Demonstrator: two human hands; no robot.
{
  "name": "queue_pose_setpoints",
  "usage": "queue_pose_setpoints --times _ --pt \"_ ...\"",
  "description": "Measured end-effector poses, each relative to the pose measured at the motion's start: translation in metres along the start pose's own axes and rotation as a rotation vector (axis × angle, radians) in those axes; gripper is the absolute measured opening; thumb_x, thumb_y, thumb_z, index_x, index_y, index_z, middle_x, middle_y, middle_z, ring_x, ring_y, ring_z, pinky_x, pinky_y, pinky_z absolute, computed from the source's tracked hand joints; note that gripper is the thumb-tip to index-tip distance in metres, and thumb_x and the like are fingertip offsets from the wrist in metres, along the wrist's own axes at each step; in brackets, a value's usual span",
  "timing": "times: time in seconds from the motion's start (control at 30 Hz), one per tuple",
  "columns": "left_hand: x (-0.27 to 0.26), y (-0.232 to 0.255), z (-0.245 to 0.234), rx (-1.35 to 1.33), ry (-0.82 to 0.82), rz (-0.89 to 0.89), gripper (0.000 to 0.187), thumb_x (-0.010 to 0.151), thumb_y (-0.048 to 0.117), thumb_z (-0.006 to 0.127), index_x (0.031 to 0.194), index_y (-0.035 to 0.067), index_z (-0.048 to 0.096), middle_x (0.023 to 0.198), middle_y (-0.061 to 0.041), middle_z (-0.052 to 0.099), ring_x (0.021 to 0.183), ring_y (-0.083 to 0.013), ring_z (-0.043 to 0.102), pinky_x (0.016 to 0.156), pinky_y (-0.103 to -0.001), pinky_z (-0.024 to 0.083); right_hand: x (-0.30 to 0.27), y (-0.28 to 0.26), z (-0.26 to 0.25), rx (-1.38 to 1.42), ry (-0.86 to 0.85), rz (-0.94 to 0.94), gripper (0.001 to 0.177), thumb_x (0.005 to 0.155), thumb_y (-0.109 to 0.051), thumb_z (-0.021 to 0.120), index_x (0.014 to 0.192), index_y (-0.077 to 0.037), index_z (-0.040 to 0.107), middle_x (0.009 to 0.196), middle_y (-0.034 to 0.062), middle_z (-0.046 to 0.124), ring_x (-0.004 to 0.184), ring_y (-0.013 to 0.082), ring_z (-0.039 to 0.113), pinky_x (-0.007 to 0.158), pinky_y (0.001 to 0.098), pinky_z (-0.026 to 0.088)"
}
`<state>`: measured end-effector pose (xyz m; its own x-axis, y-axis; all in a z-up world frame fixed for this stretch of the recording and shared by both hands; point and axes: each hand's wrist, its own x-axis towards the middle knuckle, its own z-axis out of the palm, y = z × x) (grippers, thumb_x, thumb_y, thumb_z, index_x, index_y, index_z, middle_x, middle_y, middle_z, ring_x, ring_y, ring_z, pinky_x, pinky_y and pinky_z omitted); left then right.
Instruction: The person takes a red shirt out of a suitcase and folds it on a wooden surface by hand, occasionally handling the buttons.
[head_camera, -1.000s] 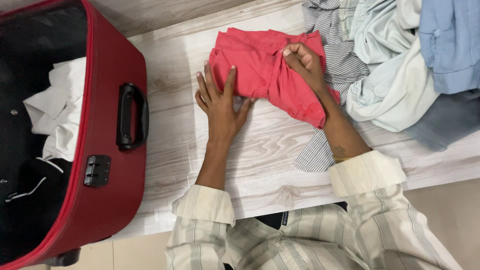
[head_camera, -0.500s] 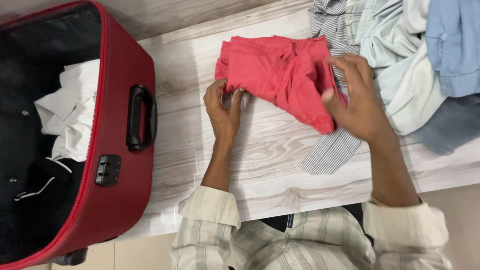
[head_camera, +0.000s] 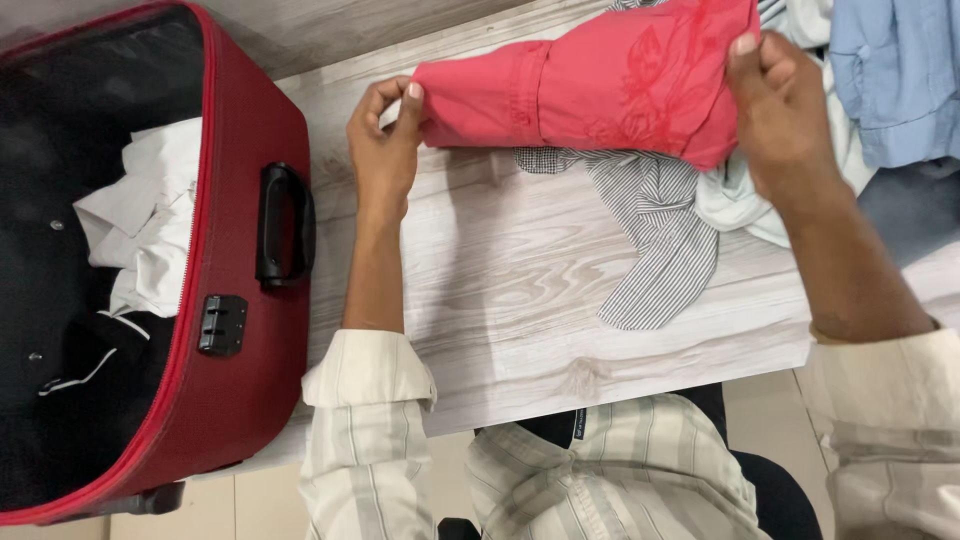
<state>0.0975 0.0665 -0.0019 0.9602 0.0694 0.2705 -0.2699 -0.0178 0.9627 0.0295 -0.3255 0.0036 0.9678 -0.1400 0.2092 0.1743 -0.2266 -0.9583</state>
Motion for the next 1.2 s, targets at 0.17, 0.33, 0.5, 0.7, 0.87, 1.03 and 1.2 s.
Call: queue_pose_setpoints --times 0.17,0.33,0.5,0.7,0.87,1.03,1.2 --pt "-0.010 -0.004 0.003 0.248 0.147 0.163 0.044 0.096 0.025 0.075 0.132 0.006 0.057 0.104 -0.005 0.062 0.100 -0.0145 0.060 0.088 -0.033 0.054 -0.011 -0.043 -0.004 -0.832 0.104 -0.354 0.018 0.109 -0.016 0.066 0.114 0.001 0.061 0.074 0.0100 0.060 0.062 0.0205 0.058 0.062 0.0371 0.043" --pt "-0.064 -0.029 -0.008 0.513 0.093 -0.063 0.065 0.086 0.031 0.086 0.132 0.001 0.052 0.108 -0.010 0.056 0.090 -0.0180 0.055 0.080 -0.034 0.052 -0.076 -0.048 0.007 -0.879 0.045 -0.159 0.042 0.115 -0.032 0.059 0.090 0.002 0.064 0.065 0.0132 0.053 0.060 0.0277 0.056 0.061 0.0428 0.046" --pt "-0.061 -0.028 -0.008 0.666 -0.055 -0.052 0.042 0.080 0.034 0.089 0.094 -0.002 0.073 0.098 -0.013 0.063 0.085 -0.0183 0.059 0.077 -0.034 0.052 -0.090 -0.018 0.026 -0.877 -0.111 -0.376 0.045 0.104 -0.043 0.067 0.098 0.002 0.067 0.080 0.0124 0.062 0.073 0.0293 0.060 0.066 0.0405 0.049" --pt "-0.016 0.011 0.012 0.404 -0.021 0.167 0.026 0.097 0.029 0.074 0.097 0.003 0.075 0.078 -0.003 0.071 0.073 -0.0094 0.062 0.068 -0.029 0.050 -0.039 -0.023 0.033 -0.460 -0.079 -0.214 0.025 0.105 -0.026 0.070 0.104 -0.001 0.070 0.076 0.0055 0.060 0.064 0.0116 0.052 0.058 0.0285 0.042" --pt "0.015 0.069 0.016 0.512 0.052 0.454 0.026 0.103 0.026 0.070 0.098 0.001 0.077 0.072 -0.003 0.070 0.063 -0.0086 0.060 0.061 -0.029 0.049 0.016 -0.068 0.000 -0.466 0.130 -0.181 0.033 0.119 -0.024 0.059 0.099 0.002 0.062 0.069 0.0004 0.051 0.057 0.0048 0.040 0.048 0.0268 0.027" --pt "-0.001 0.115 0.006 0.342 -0.043 0.066 0.031 0.106 0.029 0.062 0.099 0.002 0.073 0.064 -0.002 0.058 0.055 -0.0077 0.046 0.052 -0.030 0.039 0.011 -0.098 -0.020 -0.254 -0.142 0.127 0.031 0.112 -0.031 0.056 0.093 -0.006 0.059 0.066 -0.0061 0.049 0.049 0.0021 0.037 0.040 0.0246 0.026" --pt "-0.077 0.152 -0.030 0.956 -0.597 -0.402 0.031 0.088 0.031 0.072 0.099 0.003 0.074 0.060 -0.015 0.064 0.050 -0.0199 0.058 0.051 -0.039 0.045 -0.043 -0.107 -0.024 -0.656 -0.908 0.485 0.023 0.102 -0.034 0.057 0.104 -0.015 0.069 0.059 0.0081 0.063 0.045 0.0169 0.048 0.042 0.0340 0.037"
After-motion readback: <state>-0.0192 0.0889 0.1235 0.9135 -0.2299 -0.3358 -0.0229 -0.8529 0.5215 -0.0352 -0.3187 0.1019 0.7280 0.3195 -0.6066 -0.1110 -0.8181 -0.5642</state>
